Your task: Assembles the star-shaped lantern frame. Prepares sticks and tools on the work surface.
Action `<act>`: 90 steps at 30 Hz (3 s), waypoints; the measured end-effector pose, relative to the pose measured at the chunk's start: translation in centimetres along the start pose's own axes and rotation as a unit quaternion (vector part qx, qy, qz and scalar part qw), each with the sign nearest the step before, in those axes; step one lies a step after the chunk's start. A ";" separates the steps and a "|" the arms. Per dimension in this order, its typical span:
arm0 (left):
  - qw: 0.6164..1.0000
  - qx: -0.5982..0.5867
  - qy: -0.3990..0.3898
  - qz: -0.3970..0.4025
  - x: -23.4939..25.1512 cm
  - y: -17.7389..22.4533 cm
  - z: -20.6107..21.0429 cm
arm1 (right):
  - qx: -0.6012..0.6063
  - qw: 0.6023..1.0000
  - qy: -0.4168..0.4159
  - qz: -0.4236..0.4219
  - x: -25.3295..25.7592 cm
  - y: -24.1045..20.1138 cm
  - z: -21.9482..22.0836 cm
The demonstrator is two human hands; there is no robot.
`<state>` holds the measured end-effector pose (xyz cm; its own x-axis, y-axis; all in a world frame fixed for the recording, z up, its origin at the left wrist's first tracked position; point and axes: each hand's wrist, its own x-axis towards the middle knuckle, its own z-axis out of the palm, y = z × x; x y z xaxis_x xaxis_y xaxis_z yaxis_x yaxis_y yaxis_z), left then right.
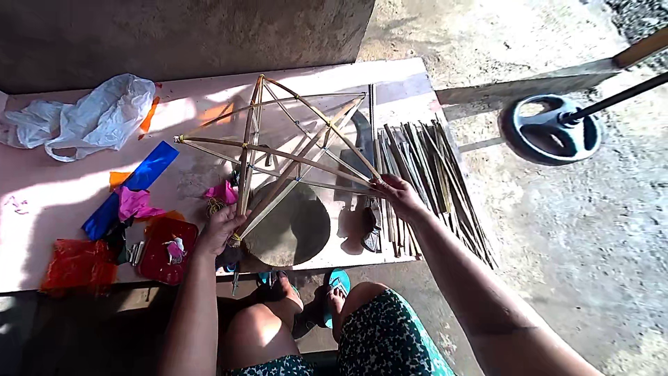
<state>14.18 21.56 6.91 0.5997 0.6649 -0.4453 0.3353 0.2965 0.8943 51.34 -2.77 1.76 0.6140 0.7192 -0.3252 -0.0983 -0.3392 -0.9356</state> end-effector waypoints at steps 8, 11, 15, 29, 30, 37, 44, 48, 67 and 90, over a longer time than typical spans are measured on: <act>0.998 -0.020 0.049 -0.028 3.7 0.0 -2.7 | -0.062 0.996 -0.028 -0.060 5.1 -1.1 3.6; 0.998 -0.021 0.052 -0.027 4.3 -0.7 -3.2 | -0.064 0.996 -0.024 -0.060 5.5 -0.6 4.3; 0.996 -0.031 0.072 -0.032 5.4 -1.0 -2.5 | -0.039 0.998 -0.008 -0.057 6.5 0.3 4.4; 0.997 -0.030 0.047 -0.053 10.1 -2.4 -3.4 | -0.057 0.998 -0.007 -0.009 8.4 3.4 4.9; 0.997 -0.034 0.048 -0.056 10.2 -2.4 -3.4 | -0.051 0.999 -0.009 -0.002 8.6 3.8 4.8; 0.996 -0.020 0.060 -0.061 10.9 -2.6 -3.2 | -0.045 0.998 0.009 0.050 9.7 4.8 5.2; 0.972 0.186 0.131 -0.063 7.7 -3.1 -3.0 | -0.138 0.989 0.027 0.051 5.7 3.4 4.0; 0.960 0.224 0.170 -0.015 2.1 -4.3 -2.3 | -0.157 0.987 0.035 0.027 0.0 5.1 1.7; 0.890 0.437 0.116 -0.060 -18.1 -10.1 5.7 | -0.358 0.925 -0.127 -0.011 -24.1 5.2 2.0; 0.817 0.575 -0.034 0.034 -9.4 -4.1 15.7 | -0.235 0.938 0.156 0.202 -14.3 13.6 -8.1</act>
<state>18.55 3.31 6.72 0.6720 0.6012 -0.4323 0.7361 -0.6062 0.3011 47.51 -22.57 -5.16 0.8078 0.2862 -0.5154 -0.0618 -0.8283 -0.5568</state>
